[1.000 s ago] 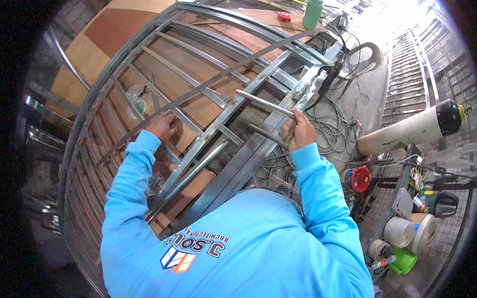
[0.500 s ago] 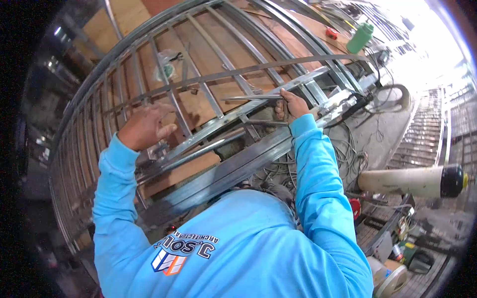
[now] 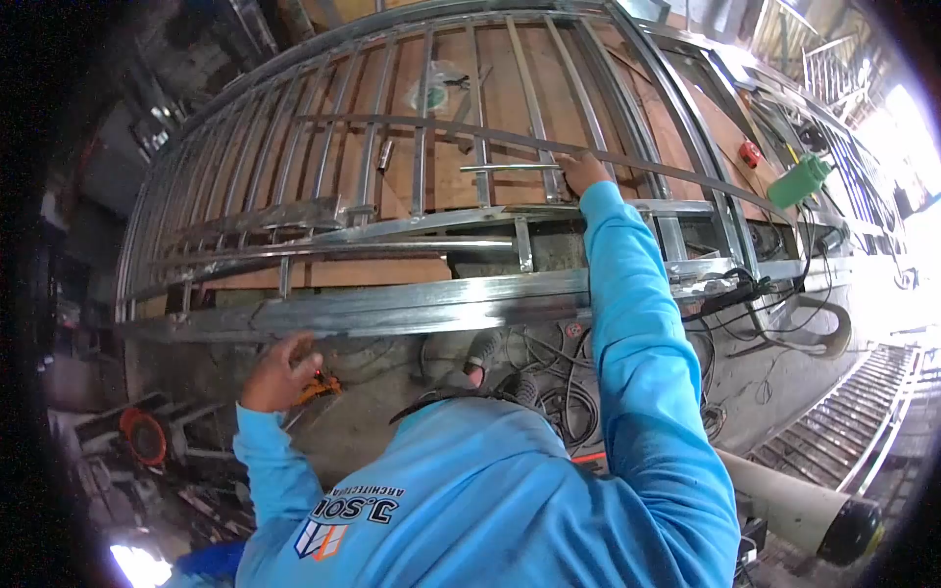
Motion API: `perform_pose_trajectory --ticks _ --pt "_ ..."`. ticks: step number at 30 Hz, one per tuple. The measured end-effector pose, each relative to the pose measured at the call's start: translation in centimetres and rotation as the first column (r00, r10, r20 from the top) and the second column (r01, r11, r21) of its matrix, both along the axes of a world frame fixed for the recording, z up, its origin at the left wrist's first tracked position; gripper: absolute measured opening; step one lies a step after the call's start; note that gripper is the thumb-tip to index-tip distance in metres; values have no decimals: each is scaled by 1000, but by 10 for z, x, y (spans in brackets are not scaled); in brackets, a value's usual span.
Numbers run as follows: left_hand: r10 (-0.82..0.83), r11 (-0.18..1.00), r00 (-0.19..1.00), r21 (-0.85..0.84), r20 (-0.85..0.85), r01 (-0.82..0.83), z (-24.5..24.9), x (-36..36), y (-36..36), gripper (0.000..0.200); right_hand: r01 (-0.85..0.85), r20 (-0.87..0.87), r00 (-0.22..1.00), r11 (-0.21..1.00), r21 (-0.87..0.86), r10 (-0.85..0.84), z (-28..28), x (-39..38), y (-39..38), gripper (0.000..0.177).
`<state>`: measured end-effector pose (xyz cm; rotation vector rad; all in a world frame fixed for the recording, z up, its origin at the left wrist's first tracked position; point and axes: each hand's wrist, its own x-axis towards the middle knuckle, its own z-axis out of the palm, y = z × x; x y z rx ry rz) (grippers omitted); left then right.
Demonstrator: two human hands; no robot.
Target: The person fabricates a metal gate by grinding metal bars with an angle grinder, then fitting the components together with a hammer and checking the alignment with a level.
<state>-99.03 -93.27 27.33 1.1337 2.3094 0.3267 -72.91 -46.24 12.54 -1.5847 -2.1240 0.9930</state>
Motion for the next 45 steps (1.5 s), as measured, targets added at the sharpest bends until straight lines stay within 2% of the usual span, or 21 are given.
perform_pose_trajectory --ticks 4,6,8,9,11,13,14,15,16,17,18,19,22,25,29,30,34,37,39,41,45 --pt "163 986 981 15 108 -165 -48 17 -79 45 -59 156 987 993 105 42 -27 4 22 49" --pt "198 979 980 -46 -1 -198 -87 15 -121 44 -219 179 969 929 297 171 -83 35 67 46" --pt "273 957 961 -89 -36 -275 -132 18 -159 42 -102 -49 991 936 336 125 -73 46 66 41" --pt "325 939 945 -107 -22 -326 -157 21 -176 41 85 -287 958 970 230 -16 -37 58 32 38" --pt "387 914 921 -148 36 -378 -211 25 -218 37 194 -481 850 977 -93 -215 29 70 -33 34" --pt "422 900 899 -178 121 -398 -272 26 -253 32 169 -269 960 928 333 -78 28 97 -65 29" --pt "288 936 947 -252 143 -246 -303 27 -254 36 134 -126 989 845 517 -80 41 103 -98 26" --pt "241 937 955 -299 171 -182 -334 29 -273 37 -261 249 965 405 876 83 -27 139 -67 25" --pt "254 929 946 -324 203 -180 -364 35 -291 37 -237 75 963 691 683 257 -5 106 -122 24" --pt "304 913 926 -346 224 -216 -394 45 -312 38 -180 -240 929 911 370 281 24 71 -182 24" --pt "368 890 900 -369 232 -268 -422 52 -325 39 -106 -458 881 993 58 121 52 38 -241 25" --pt "450 857 862 -385 233 -343 -438 59 -338 40 -234 -230 936 960 155 265 54 6 -282 29" --pt "658 739 715 -383 237 -554 -470 64 -371 42 -729 -96 677 683 46 729 0 -75 -356 23" --pt "784 620 571 -371 245 -692 -488 41 -407 45 -935 28 352 350 60 935 22 -166 -439 26" --pt "885 465 411 -352 219 -812 -485 2 -467 48 -983 121 120 101 154 985 17 -284 -490 29" --pt "898 438 388 -354 207 -826 -481 -4 -481 49 -988 16 153 153 -18 988 17 -314 -504 28" --pt "893 448 412 -273 182 -851 -472 -23 -529 47 -989 48 60 53 139 997 -34 -402 -547 25" --pt "919 374 247 -487 306 -790 -497 -29 -564 44 -990 18 -124 -125 65 992 -91 -448 -575 24" --pt "938 346 305 -380 164 -858 -549 5 -579 42 -963 -96 -270 -269 26 958 -128 -470 -591 24" --pt "920 360 382 -199 -85 -912 -580 31 -576 42 -917 -5 -394 -393 74 919 -150 -514 -630 24" --pt "950 299 220 -450 220 -841 -569 38 -581 40 -808 -55 -581 -584 -79 812 -134 -578 -707 26"
